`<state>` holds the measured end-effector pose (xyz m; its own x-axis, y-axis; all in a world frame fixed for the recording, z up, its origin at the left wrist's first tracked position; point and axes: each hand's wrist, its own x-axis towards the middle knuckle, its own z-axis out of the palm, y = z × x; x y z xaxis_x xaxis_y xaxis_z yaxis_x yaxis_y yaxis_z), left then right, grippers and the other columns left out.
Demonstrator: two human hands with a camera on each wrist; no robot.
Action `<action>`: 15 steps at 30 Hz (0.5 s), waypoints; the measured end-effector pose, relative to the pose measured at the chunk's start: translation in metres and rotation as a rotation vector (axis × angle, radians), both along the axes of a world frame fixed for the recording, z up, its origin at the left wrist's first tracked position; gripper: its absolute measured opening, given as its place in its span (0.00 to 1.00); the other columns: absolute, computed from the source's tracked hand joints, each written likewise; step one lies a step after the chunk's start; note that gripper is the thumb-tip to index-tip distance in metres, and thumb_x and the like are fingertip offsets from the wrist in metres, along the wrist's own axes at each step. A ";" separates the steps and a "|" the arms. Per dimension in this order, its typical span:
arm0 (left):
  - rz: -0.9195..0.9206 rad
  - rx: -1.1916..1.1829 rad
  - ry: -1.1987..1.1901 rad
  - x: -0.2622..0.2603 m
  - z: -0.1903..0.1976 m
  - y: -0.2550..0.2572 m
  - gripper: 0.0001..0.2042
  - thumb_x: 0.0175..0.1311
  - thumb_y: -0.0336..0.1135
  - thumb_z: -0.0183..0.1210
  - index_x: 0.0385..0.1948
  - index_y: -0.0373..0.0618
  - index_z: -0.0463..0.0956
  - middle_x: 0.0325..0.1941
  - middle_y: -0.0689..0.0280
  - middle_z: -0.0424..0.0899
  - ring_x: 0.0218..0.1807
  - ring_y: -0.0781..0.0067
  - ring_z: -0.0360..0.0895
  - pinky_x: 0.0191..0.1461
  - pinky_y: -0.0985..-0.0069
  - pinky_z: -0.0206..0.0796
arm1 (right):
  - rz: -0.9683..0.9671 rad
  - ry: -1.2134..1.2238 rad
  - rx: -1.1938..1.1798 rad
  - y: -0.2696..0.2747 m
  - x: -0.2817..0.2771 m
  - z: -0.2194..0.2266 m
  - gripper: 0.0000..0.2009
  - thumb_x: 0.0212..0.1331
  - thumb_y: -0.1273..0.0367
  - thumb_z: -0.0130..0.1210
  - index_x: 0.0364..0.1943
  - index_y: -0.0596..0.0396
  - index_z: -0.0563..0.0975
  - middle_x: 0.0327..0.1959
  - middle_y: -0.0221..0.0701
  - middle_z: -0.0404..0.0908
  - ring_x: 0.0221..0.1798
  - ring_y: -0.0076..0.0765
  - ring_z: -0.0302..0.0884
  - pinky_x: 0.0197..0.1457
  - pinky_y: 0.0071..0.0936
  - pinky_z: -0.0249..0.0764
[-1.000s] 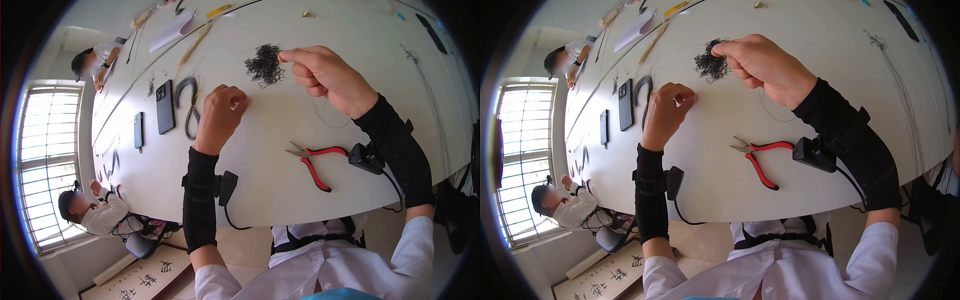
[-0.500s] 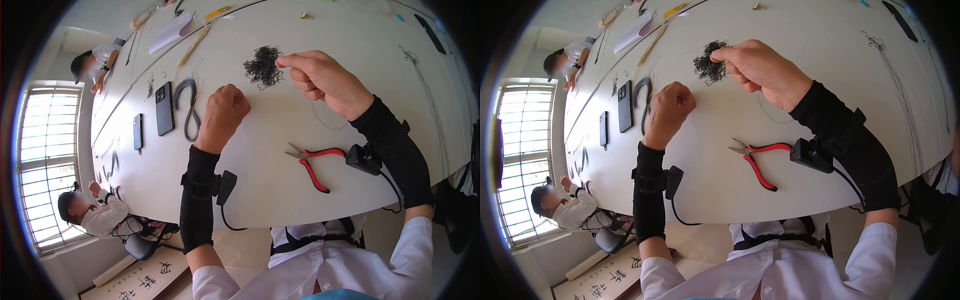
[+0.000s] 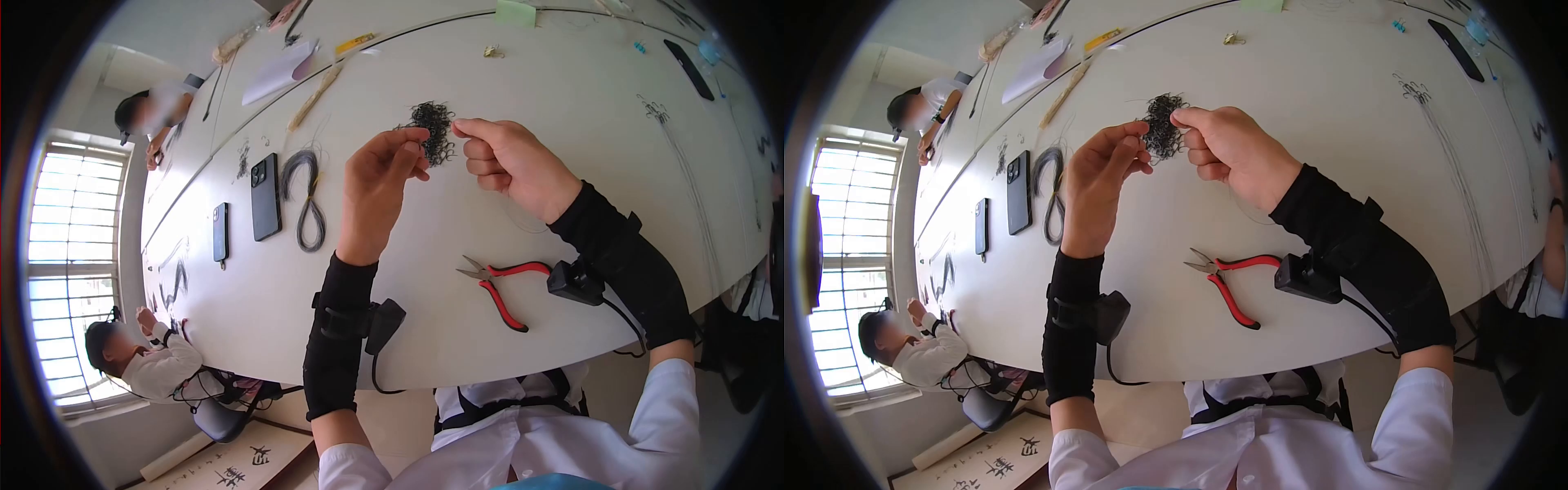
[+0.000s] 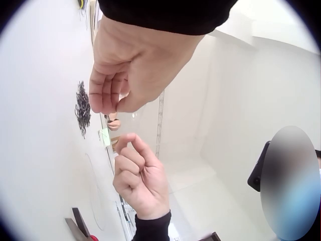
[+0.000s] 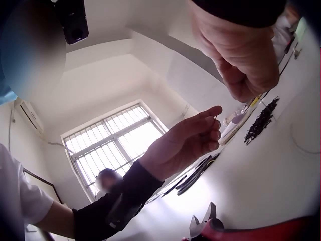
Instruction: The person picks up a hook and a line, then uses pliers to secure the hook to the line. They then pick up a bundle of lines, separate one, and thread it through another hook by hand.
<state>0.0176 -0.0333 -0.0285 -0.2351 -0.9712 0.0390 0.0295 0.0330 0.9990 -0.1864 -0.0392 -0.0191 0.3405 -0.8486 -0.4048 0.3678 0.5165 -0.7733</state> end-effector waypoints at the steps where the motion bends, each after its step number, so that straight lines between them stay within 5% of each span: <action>1: 0.017 -0.014 0.019 -0.005 -0.001 -0.002 0.10 0.74 0.32 0.56 0.47 0.33 0.78 0.42 0.67 0.82 0.43 0.77 0.78 0.50 0.75 0.73 | -0.008 -0.039 0.022 0.000 0.000 -0.002 0.14 0.72 0.64 0.52 0.27 0.45 0.65 0.18 0.15 0.51 0.21 0.17 0.45 0.23 0.22 0.45; 3: 0.052 -0.036 0.055 -0.018 0.000 -0.005 0.09 0.74 0.31 0.56 0.47 0.35 0.79 0.44 0.68 0.82 0.45 0.78 0.78 0.52 0.75 0.72 | -0.023 -0.120 0.069 -0.001 -0.001 -0.007 0.09 0.74 0.62 0.51 0.35 0.47 0.72 0.19 0.13 0.50 0.21 0.15 0.45 0.23 0.20 0.44; 15: 0.056 -0.137 0.098 -0.031 0.003 -0.005 0.06 0.75 0.29 0.56 0.45 0.40 0.80 0.45 0.70 0.82 0.49 0.80 0.75 0.57 0.78 0.66 | 0.011 -0.159 0.048 0.006 0.001 0.008 0.09 0.73 0.62 0.52 0.38 0.51 0.75 0.20 0.14 0.52 0.22 0.16 0.46 0.24 0.19 0.47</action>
